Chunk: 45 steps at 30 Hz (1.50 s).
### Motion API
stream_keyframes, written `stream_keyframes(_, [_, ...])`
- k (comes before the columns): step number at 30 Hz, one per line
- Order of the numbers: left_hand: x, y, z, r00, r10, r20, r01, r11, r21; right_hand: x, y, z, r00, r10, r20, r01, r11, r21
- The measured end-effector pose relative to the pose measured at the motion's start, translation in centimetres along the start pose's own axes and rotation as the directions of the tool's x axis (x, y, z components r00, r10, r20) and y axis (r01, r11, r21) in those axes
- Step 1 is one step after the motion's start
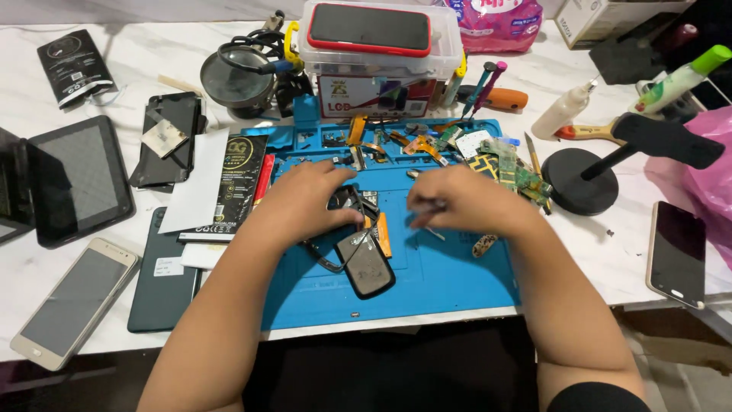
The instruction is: Disassembling a mobile phone to remove the battery and access internal components on a repair bench.
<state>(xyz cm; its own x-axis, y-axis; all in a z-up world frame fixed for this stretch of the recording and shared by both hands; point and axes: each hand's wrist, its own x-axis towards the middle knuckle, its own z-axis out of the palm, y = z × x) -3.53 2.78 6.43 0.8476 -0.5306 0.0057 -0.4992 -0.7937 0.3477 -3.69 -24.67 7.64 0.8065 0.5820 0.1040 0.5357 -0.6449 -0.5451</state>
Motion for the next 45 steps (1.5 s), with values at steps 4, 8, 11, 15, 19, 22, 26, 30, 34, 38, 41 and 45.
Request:
stream_keyframes(4, [0.0, -0.7, 1.0, 0.996, -0.003, 0.087, -0.002, 0.998, 0.065, -0.7, -3.2, 3.1, 0.915, -0.133, 0.381, 0.206, 0.966, -0.158])
stream_keyframes(8, [0.2, -0.6, 0.9, 0.981, -0.031, 0.192, 0.025, 0.999, 0.035, -1.1, -5.1, 4.0, 0.850, -0.124, 0.512, 0.298, 0.914, -0.274])
stream_keyframes(11, [0.2, -0.7, 1.5, 0.983, -0.030, 0.179, 0.039, 0.998, -0.047, -1.3, -4.4, 4.3, 0.840, -0.086, 0.536, 0.287, 0.908, -0.304])
stream_keyframes(15, [0.3, -1.4, 1.4, 0.993, -0.020, 0.117, 0.017, 0.999, 0.028, -1.0, -4.5, 3.5, 0.847, -0.022, 0.531, 0.216, 0.927, -0.305])
stream_keyframes(19, [-0.6, -1.7, -0.1, 0.987, -0.020, 0.159, 0.056, 0.972, -0.230, -0.9, -3.1, 2.6, 0.890, 0.042, 0.453, 0.147, 0.916, -0.372])
stream_keyframes(22, [-1.0, -1.4, -2.3, 0.996, 0.037, 0.076, 0.003, 0.883, -0.470, -0.1, -1.9, 2.5, 0.952, 0.054, 0.302, 0.068, 0.923, -0.379])
stream_keyframes(26, [-1.5, -3.1, -1.9, 0.985, 0.053, -0.162, -0.155, 0.672, -0.725, 0.8, -0.1, 3.8, 0.994, -0.095, -0.048, 0.074, 0.940, -0.332])
stream_keyframes(30, [-1.4, -2.1, -2.1, 0.993, 0.051, -0.107, -0.114, 0.675, -0.729, 2.0, 2.8, 6.5, 0.975, -0.180, -0.128, 0.129, 0.935, -0.329])
stream_keyframes(34, [-0.3, -2.0, -1.2, 0.998, 0.059, 0.000, -0.046, 0.764, -0.644, 2.0, 0.6, 6.5, 0.997, -0.073, -0.018, 0.068, 0.973, -0.221])
stream_keyframes(38, [0.6, -2.9, 0.8, 0.995, 0.009, 0.100, 0.028, 0.932, -0.362, 1.8, -0.3, 6.6, 0.997, -0.047, 0.065, 0.061, 0.972, -0.229])
stream_keyframes(41, [1.5, -3.6, 2.3, 0.997, 0.001, 0.075, 0.026, 0.933, -0.358, 2.0, 1.1, 7.8, 0.999, 0.012, 0.041, -0.009, 0.998, -0.068])
stream_keyframes(45, [1.2, -2.8, 1.7, 0.996, -0.033, 0.081, 0.061, 0.928, -0.369, 1.8, 0.7, 8.0, 0.990, 0.114, 0.079, -0.124, 0.984, 0.130])
